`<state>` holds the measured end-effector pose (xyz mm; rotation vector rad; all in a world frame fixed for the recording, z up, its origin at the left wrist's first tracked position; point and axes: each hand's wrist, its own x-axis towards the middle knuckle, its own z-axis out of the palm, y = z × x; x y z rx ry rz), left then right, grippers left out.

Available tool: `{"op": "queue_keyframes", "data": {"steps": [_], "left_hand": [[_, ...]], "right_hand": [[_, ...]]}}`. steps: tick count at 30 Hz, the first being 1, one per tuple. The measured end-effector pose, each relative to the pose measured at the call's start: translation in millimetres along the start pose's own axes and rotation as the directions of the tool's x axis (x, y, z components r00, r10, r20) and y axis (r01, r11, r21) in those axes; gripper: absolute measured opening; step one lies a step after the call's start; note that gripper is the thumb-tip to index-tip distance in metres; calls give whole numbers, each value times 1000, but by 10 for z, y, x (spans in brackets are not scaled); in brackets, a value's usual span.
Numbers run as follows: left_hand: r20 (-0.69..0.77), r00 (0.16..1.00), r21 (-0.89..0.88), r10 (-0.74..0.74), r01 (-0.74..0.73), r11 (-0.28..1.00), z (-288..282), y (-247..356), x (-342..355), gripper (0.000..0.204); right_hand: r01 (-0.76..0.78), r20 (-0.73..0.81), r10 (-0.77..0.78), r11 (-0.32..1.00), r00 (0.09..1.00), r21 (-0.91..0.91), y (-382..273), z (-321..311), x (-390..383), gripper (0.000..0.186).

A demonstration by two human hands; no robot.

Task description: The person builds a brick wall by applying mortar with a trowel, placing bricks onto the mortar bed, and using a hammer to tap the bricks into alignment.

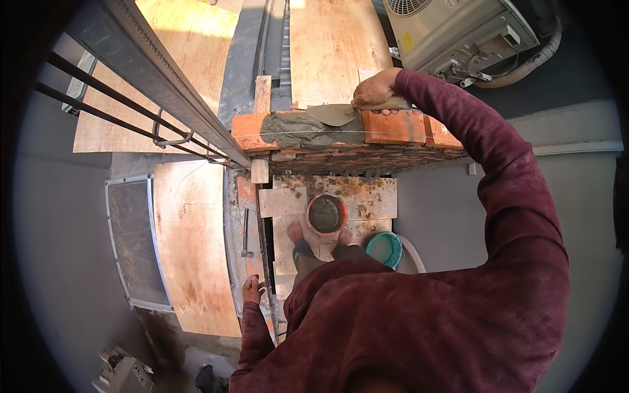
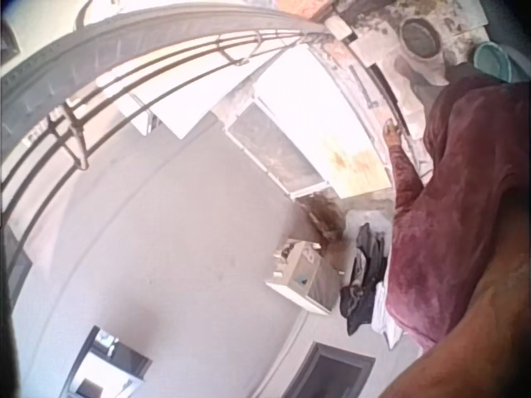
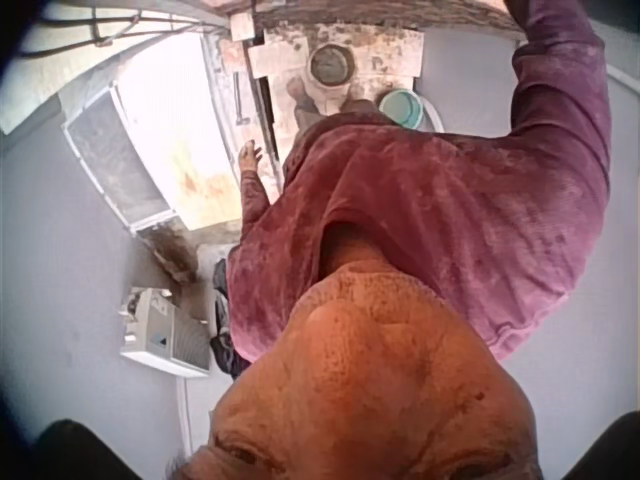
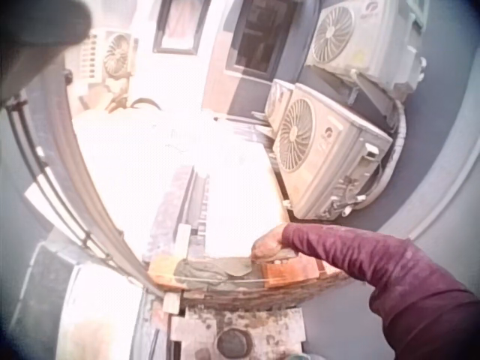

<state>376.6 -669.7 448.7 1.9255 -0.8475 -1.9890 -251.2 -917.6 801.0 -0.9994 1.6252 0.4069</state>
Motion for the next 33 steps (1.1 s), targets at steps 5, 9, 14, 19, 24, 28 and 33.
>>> {"op": "queue_keyframes", "data": {"steps": [5, 9, 14, 19, 24, 28, 33], "left_hand": [[54, 994, 9, -97, 97, 995, -126, -281, 73, 43], [45, 982, 28, -185, 184, 983, -300, -600, -21, 44], [50, 962, 103, -269, 263, 959, -485, -664, -39, 45], [82, 990, 280, -114, 87, 956, -417, -4, 67, 42], [61, 993, 209, 101, -111, 971, -447, 794, -1, 37], [66, 996, 227, 52, -65, 972, -530, 764, 18, 36], [52, 990, 350, -133, 107, 931, -662, 265, 141, 40]], "right_hand": [[7, -219, -39, 989, 975, -145, 227, 286, -752, 43], [228, -542, -628, 745, 559, -627, 407, 848, -1410, 41], [310, -541, -433, 900, 721, -308, 169, 2005, -1049, 30], [306, -814, -400, 908, 421, -287, 69, 2783, 589, 28], [224, -864, -262, 958, 430, -179, 579, 2809, 618, 30], [257, -871, -226, 959, 435, -120, 1136, 2979, 356, 33], [505, -843, -33, 813, 537, 290, 548, 3001, 53, 34]]}}
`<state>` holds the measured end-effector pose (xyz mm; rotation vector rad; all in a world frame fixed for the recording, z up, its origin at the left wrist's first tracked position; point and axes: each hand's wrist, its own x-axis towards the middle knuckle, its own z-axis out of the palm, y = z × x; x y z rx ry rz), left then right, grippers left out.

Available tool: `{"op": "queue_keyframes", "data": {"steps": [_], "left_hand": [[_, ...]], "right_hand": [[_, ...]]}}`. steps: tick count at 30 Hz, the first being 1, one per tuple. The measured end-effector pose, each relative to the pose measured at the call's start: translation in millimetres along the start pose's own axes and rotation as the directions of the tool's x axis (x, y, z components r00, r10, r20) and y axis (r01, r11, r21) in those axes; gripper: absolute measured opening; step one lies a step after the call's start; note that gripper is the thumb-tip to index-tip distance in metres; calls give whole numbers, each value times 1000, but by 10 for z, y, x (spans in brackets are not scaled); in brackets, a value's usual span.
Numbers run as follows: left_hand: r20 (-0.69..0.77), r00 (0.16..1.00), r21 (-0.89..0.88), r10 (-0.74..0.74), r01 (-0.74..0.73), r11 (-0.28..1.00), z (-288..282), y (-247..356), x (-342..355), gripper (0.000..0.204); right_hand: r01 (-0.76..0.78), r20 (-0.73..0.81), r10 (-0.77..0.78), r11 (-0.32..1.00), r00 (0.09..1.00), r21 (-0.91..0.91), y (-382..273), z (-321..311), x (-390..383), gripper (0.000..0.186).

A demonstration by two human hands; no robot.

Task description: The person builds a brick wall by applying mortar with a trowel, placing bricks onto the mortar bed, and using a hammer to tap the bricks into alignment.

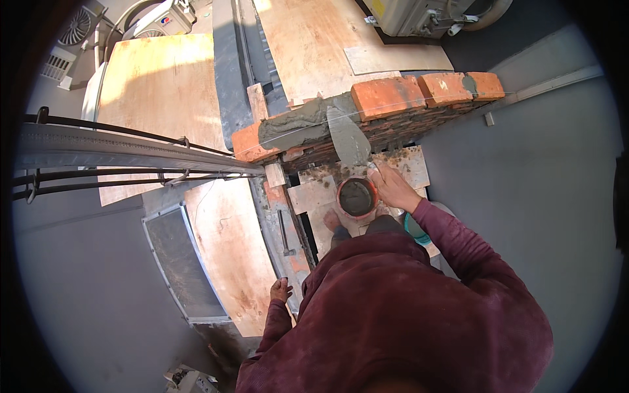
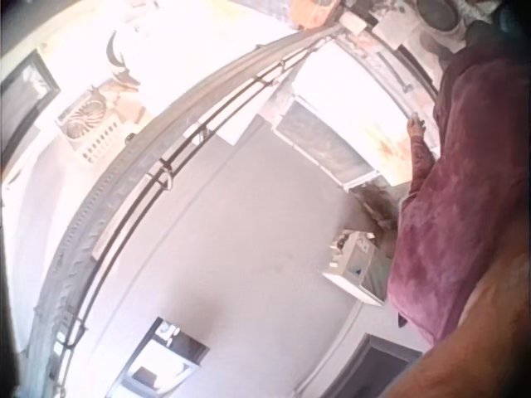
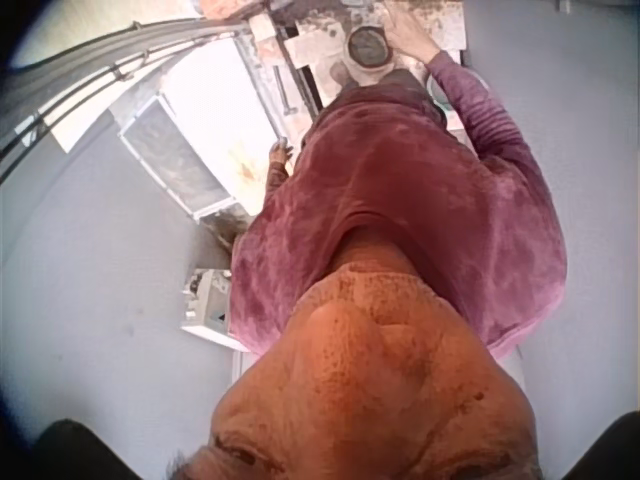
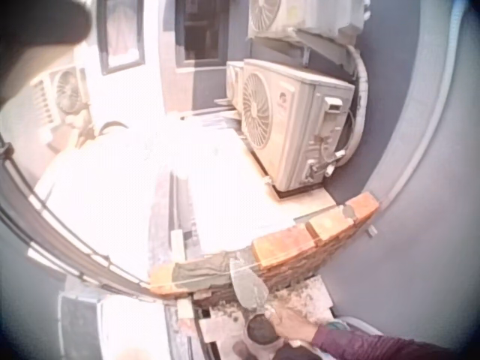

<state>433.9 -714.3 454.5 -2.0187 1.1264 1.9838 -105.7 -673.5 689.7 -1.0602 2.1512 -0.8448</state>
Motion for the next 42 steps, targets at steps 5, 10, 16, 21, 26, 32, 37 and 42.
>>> {"op": "queue_keyframes", "data": {"steps": [5, 10, 16, 21, 26, 32, 37, 42], "left_hand": [[103, 994, 44, 37, -41, 998, 318, 182, 249, 43], [150, 980, -118, 129, -112, 987, 555, 445, 158, 42], [157, 984, -103, 83, -67, 992, 507, 222, 179, 40], [85, 996, -94, 36, -28, 995, 318, 54, 183, 40], [53, 997, -139, 60, -52, 989, 266, 72, 304, 43], [86, 990, -121, 111, -100, 988, 328, 251, 240, 48], [60, 995, -83, 85, -80, 993, 207, 327, -1, 46], [-4, 997, -16, 73, -73, 997, -157, 163, -235, 41]], "right_hand": [[-416, 287, 307, 754, 907, 508, -622, 104, 370, 32], [-504, 404, 326, 711, 855, 491, -1016, 374, 436, 27], [-267, 359, 173, 936, 917, 230, -1250, 678, 585, 34], [-75, 228, 60, 996, 972, 57, -1198, 764, 563, 36], [-28, 195, 26, 1000, 981, 10, -1031, 891, 446, 34], [150, 67, -137, 955, 988, -256, -800, 1143, 338, 30], [183, -7, -196, 928, 981, -324, 224, 1061, 505, 33], [165, -95, -217, 907, 971, -387, 915, 507, 432, 33]]}}
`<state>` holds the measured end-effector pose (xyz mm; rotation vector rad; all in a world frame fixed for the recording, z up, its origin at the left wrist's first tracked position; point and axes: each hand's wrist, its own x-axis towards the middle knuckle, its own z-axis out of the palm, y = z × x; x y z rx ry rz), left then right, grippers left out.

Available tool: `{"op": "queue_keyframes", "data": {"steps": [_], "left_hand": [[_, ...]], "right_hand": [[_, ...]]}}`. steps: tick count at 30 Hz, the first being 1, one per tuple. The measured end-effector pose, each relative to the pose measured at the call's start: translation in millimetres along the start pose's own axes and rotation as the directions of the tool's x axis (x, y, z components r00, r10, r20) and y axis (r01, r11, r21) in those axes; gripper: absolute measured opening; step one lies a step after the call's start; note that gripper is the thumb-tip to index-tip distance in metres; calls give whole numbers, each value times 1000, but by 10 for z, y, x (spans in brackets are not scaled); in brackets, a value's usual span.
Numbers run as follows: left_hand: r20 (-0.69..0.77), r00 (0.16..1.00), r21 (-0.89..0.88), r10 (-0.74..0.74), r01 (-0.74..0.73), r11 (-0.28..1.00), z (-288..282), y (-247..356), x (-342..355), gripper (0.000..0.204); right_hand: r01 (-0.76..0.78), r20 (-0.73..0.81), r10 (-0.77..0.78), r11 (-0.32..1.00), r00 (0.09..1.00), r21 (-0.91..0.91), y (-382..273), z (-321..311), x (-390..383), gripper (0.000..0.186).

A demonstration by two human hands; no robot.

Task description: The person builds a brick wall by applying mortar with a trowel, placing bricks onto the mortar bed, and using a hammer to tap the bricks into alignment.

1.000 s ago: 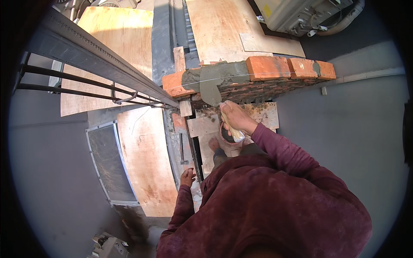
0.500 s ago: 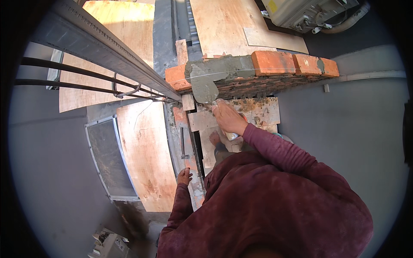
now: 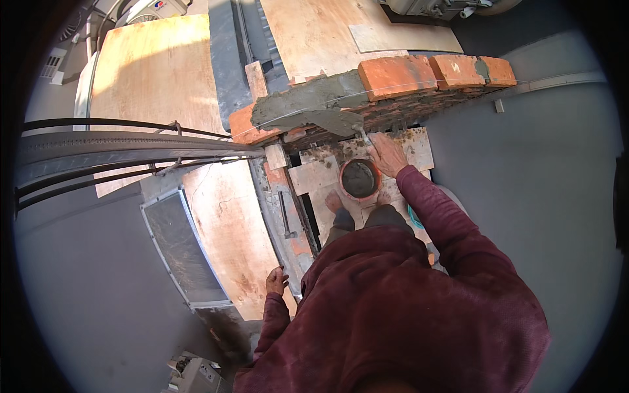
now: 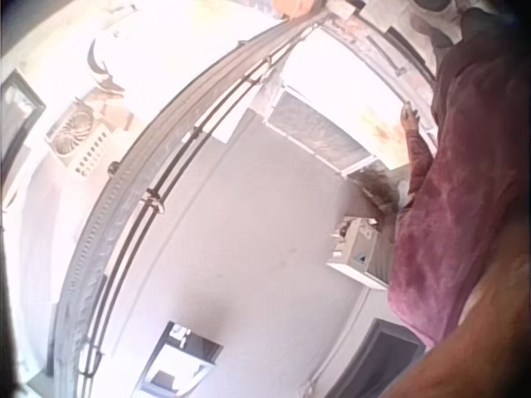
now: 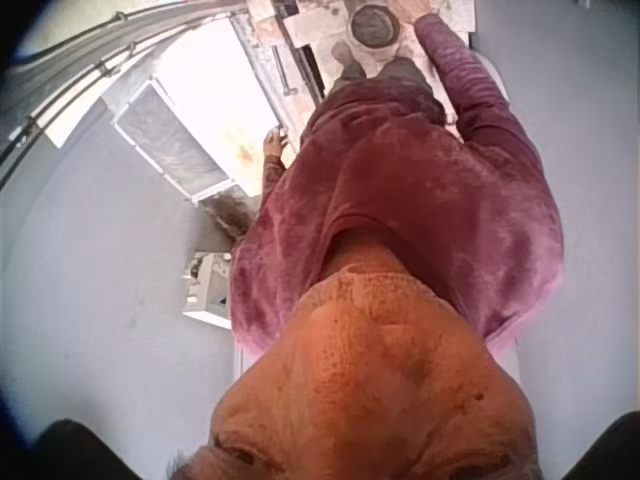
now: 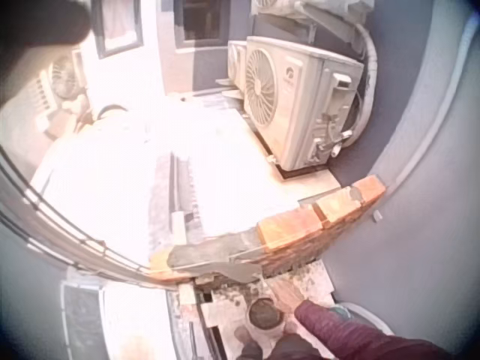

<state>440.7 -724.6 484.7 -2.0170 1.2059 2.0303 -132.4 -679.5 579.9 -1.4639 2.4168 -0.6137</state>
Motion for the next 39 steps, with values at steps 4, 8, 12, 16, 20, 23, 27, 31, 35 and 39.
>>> {"op": "queue_keyframes", "data": {"steps": [4, 8, 12, 16, 20, 23, 27, 31, 35, 39], "left_hand": [[-6, 997, 60, -82, 82, 995, -213, -25, 43, 43], [34, 999, 3, -39, 39, 999, 24, -54, 380, 42], [129, 990, -25, -60, 63, 998, 415, -54, 711, 45], [220, 975, 39, 31, -41, 998, 931, 83, 1028, 40], [225, 957, -143, 183, -153, 978, 1198, 482, 811, 35], [109, 982, -358, 154, -106, 928, 1130, 440, 572, 29], [82, 997, -430, -3, 38, 902, 998, -217, 497, 28], [77, 990, -468, -121, 143, 872, 921, -773, 504, 27], [42, 990, -489, -134, 137, 862, 912, -832, 369, 24], [111, 986, -482, -125, 164, 861, 816, -964, 424, 26]], "right_hand": [[-59, -16, 58, 996, 998, -74, 321, -586, -344, 30], [6, 4, -5, 950, 1000, -313, -378, -1891, -594, 31], [119, -120, -214, 839, 969, -531, -1037, -2541, 31, 34], [209, 80, -325, 385, 942, -899, -1279, -2186, 1129, 28], [408, 476, 242, 282, 846, -868, -1851, -1531, 1833, 18], [439, 507, 203, 300, 838, -847, -2110, -1148, 1837, 19], [459, 479, 61, 206, 876, -864, -2545, -917, 1676, 24], [515, 481, -189, 391, 856, -763, -2565, -1126, 1596, 28], [493, 467, -233, 652, 853, -575, -2258, -1870, 1491, 36], [385, 336, -273, 860, 902, -335, -2052, -2273, 725, 26]]}}
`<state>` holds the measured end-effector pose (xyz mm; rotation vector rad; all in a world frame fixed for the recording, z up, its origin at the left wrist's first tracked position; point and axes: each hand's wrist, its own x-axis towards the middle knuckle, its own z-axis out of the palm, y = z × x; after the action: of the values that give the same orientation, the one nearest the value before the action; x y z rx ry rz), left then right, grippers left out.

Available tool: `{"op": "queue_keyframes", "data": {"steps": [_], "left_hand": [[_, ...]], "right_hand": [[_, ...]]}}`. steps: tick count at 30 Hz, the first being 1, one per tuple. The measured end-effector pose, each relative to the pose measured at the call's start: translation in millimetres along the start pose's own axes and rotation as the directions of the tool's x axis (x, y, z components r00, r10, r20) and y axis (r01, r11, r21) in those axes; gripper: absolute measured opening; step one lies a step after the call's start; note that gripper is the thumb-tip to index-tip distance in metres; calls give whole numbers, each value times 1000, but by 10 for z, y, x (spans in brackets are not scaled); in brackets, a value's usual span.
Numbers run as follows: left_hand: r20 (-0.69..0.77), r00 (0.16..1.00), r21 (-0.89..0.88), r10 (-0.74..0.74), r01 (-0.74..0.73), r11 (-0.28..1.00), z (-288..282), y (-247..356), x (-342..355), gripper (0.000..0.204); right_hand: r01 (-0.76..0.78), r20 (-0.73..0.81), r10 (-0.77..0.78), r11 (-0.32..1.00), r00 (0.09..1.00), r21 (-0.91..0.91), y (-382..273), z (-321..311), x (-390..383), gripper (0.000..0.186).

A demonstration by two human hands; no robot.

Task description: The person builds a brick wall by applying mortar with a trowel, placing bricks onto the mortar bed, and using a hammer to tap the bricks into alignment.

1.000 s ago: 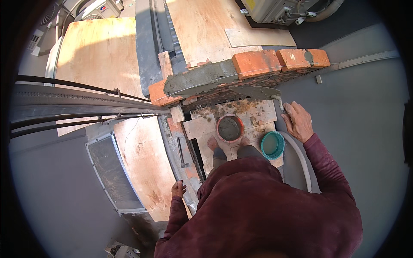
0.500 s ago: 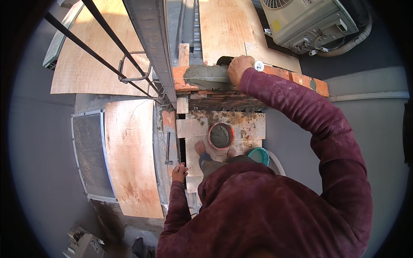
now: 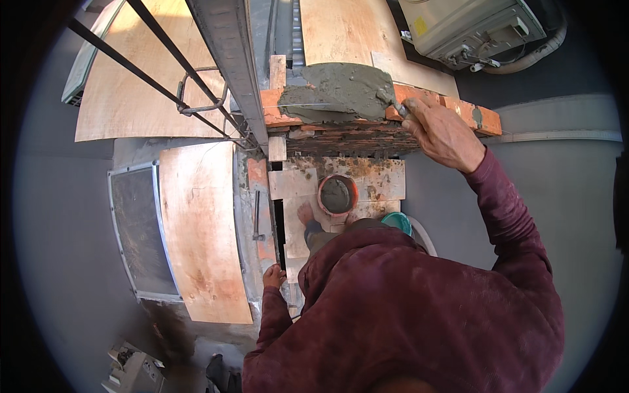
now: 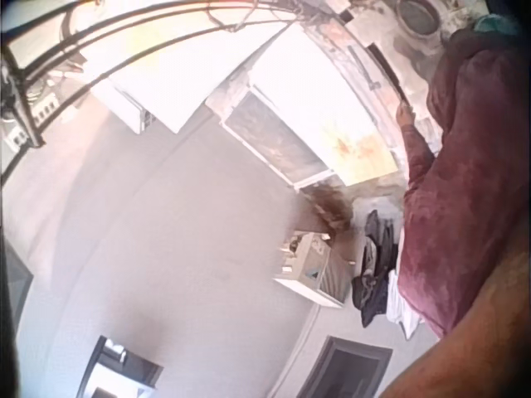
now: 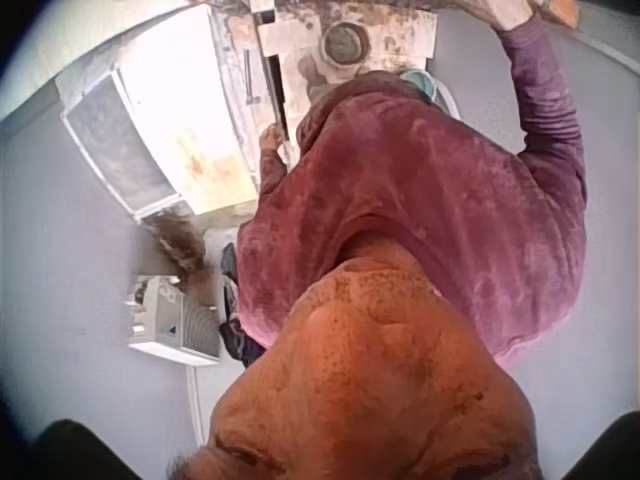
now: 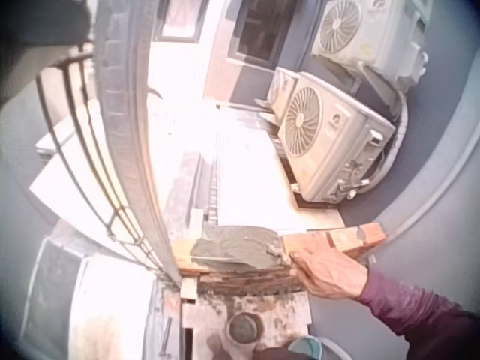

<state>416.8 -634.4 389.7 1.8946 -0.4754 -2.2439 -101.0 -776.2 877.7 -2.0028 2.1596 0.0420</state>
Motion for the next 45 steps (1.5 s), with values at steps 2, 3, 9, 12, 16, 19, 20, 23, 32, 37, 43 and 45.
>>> {"op": "queue_keyframes", "data": {"steps": [2, 3, 9, 12, 16, 19, 20, 23, 32, 37, 43, 45], "left_hand": [[18, 999, 58, -30, 29, 998, -14, 82, 86, 27], [38, 999, 106, -17, 13, 994, -11, 136, 140, 26], [97, 991, 434, 93, -126, 892, 386, 1095, -106, 31], [160, 973, 474, 165, -222, 852, 408, 1533, -263, 37], [152, 987, 659, 54, -143, 738, 276, 1739, -243, 32], [109, 982, 889, -156, -26, 458, 325, 1731, -199, 47], [116, 970, 932, -215, -32, 361, 428, 1689, -228, 51], [93, 896, 995, -435, -67, 76, 881, 1656, -85, 61], [489, 733, 658, -473, -666, -352, 3901, 636, -207, 36], [400, 473, 431, -785, -853, -295, 5135, -1483, -314, 35], [142, 676, 668, -723, -605, -434, 5177, -4580, 273, 31], [184, 690, 666, -700, -611, -427, 4911, -5499, 638, 32]], "right_hand": [[-49, 7, 49, 993, 999, 107, -10, 202, -276, 25], [-93, 38, 89, 987, 995, 134, 25, 506, -353, 24], [-292, -48, 296, 953, 954, 82, 722, 1907, -410, 24], [-394, -78, 407, 909, 910, 140, 1004, 2020, -852, 25], [-571, -2, 611, 741, 791, 353, 953, 2383, -1737, 31], [-600, 116, 756, 405, 644, 690, 477, 2926, -2254, 43], [-551, 136, 771, 307, 622, 776, 279, 3214, -2362, 43], [-517, 503, 730, -239, 462, 822, -291, 3809, -2677, 52], [637, 868, 493, -688, 59, 347, -1274, 4752, -4512, 22], [951, 933, 326, -205, -155, 230, -1573, 5301, -5148, 21], [974, 975, 218, 213, 35, -83, -1568, 5922, -4865, 18], [973, 961, 266, 190, 74, -128, -1613, 6118, -4634, 24]]}}
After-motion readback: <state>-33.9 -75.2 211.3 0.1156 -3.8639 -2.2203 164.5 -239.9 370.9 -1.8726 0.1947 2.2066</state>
